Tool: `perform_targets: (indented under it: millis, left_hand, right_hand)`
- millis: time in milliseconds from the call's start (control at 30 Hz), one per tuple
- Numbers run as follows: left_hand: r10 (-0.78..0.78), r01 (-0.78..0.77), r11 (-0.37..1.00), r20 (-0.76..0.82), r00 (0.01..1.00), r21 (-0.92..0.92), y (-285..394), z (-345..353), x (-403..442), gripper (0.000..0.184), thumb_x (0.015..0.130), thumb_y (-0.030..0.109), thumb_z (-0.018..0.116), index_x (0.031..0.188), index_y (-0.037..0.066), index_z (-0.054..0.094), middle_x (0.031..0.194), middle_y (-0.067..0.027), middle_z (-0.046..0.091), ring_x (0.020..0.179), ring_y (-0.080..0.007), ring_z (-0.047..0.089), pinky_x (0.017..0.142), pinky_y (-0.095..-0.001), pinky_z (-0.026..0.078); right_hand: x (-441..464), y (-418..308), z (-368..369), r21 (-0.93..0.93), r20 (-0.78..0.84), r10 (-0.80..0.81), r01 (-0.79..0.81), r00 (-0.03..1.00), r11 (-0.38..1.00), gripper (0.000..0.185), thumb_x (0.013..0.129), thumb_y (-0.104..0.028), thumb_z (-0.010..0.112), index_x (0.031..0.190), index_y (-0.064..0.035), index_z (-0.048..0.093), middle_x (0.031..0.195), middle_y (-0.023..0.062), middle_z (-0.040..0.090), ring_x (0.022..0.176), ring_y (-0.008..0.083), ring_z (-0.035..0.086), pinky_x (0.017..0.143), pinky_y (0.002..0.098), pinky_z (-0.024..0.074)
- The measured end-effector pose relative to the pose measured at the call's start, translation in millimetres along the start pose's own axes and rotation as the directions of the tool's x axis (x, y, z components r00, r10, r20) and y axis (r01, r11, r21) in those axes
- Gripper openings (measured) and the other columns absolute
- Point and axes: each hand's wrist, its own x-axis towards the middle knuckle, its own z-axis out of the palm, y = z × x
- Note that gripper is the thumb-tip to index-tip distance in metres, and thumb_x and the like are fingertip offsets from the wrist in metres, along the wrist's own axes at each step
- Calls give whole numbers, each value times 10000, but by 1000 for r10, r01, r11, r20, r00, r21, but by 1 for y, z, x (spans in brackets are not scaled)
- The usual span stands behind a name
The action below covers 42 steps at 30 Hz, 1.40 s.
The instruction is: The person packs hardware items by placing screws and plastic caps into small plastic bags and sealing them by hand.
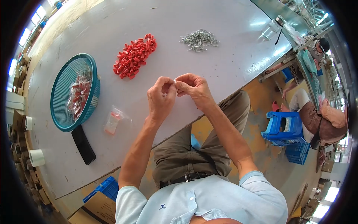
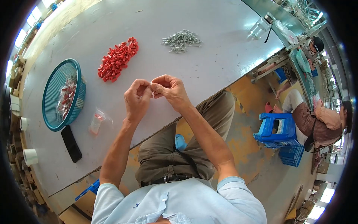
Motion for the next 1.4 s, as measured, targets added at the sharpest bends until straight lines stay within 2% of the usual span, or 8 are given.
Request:
perform_targets:
  millis: [233, 300, 400, 633, 700, 933, 1133, 1400]
  left_hand:
    - [-59, 60, 998, 66, 996, -18, -1, 1, -2, 39, 920, -30, 694, 957, -22, 683, 803, -57, 718, 709, -92, 673, 656, -266, 543]
    - [-33, 32, 999, 57, 998, 17, -3, 2, -1, 36, 905, -26, 697, 938, -13, 688, 785, -64, 714, 699, -97, 670, 652, -281, 533]
    - [103, -107, 985, 34, 994, 137, -6, 3, 0, 43, 902, -24, 699, 943, -11, 693, 767, -61, 705, 686, -94, 657, 642, -281, 527]
    - [-251, 245, 958, -21, 968, -151, -3, -4, 12, 38, 929, 0, 708, 923, -16, 675, 787, -28, 685, 683, -77, 643, 606, -242, 537]
    - [-267, 255, 944, -32, 963, -207, -3, -4, 14, 43, 935, 5, 709, 927, -16, 672, 800, -25, 683, 685, -71, 640, 602, -232, 539]
    - [-253, 245, 944, -9, 967, -221, -6, -3, 14, 22, 964, -7, 673, 982, 0, 662, 848, -31, 674, 706, -68, 629, 629, -222, 533]
    - [-252, 247, 952, -8, 968, -183, -7, -4, 16, 37, 953, -20, 679, 984, -4, 666, 846, -29, 678, 712, -67, 632, 632, -222, 540]
    - [-196, 192, 971, -14, 981, -140, -15, -4, 16, 37, 951, -22, 682, 983, -11, 668, 847, -29, 682, 717, -66, 636, 629, -221, 544]
  right_hand:
    - [-3, -7, -9, -195, 43, -14, 22, 999, 981, 172, 973, -117, 762, 1056, 27, 720, 931, 99, 756, 821, 134, 731, 701, 298, 627]
    - [-8, -2, -1, -588, -60, -231, 153, 971, 795, 128, 951, -100, 765, 1015, 7, 735, 872, 114, 750, 784, 153, 734, 676, 317, 603]
    - [-7, -2, -1, -657, 50, -379, 316, 924, 684, 102, 939, -88, 758, 994, -4, 740, 873, 143, 745, 756, 214, 734, 666, 338, 588]
    - [58, -27, -86, -864, 90, -622, 372, 778, 340, 117, 931, -60, 719, 1032, -57, 780, 934, 132, 761, 775, 244, 741, 680, 355, 600]
    - [87, -37, -125, -938, 147, -595, 303, 790, 170, 185, 921, -33, 693, 1078, -79, 780, 963, 120, 756, 808, 260, 731, 731, 375, 609]
    - [135, -50, -135, -948, 272, -376, 314, 886, 54, 163, 928, -52, 681, 1043, -70, 795, 1017, 104, 734, 887, 265, 717, 845, 402, 602]
    - [140, -61, -116, -970, 167, -161, 191, 973, 150, 103, 927, -82, 707, 990, -46, 780, 962, 103, 744, 896, 242, 718, 840, 402, 599]
    - [140, -58, -113, -967, 178, -160, 203, 971, 156, 113, 923, -108, 728, 961, -2, 738, 937, 114, 732, 859, 228, 714, 798, 383, 596]
